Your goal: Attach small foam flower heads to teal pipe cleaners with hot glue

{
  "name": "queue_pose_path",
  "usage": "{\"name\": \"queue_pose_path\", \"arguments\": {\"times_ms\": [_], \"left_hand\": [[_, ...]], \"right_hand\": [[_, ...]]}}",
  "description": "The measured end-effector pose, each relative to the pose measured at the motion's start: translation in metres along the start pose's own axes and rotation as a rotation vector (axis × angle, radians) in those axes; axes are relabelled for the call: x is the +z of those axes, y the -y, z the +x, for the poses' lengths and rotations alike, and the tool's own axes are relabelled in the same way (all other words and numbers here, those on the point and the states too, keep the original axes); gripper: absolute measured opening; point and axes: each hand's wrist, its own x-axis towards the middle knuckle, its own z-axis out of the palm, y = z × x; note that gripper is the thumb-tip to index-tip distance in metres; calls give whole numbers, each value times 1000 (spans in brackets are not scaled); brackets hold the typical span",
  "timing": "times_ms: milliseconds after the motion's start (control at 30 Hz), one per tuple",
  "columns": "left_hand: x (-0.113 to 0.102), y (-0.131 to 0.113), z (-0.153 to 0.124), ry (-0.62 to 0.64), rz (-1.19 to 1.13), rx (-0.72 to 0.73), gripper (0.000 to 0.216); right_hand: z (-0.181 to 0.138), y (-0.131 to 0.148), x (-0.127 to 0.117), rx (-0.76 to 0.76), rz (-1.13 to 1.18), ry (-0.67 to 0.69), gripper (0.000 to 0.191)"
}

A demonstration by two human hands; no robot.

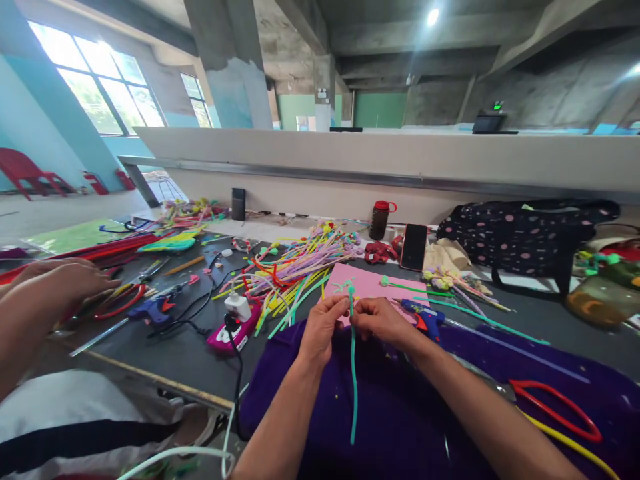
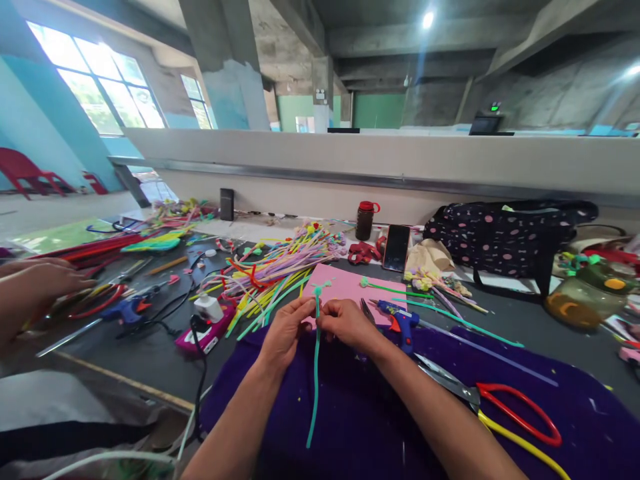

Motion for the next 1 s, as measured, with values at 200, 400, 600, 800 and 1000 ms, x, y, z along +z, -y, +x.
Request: {"name": "queue_pose_path", "arguments": {"times_ms": [200, 400, 600, 800, 1000], "left_hand": [[3, -5, -2, 43, 7, -33, 21], [4, -10, 1, 91, -175, -61, 18], [2, -11, 1, 200, -207, -157, 19], [8, -9, 0, 262, -150, -175, 19], [10, -6, 3, 254, -72, -179, 18]], "right_hand": [[-2, 2, -5, -60, -135, 34, 15], [-39, 24, -60, -53, -280, -253, 20], [-120, 13, -77, 83, -520, -357, 22], [-151, -19, -101, 214, -772, -375, 26], [-98, -47, -114, 444, -875, -376, 36]]}}
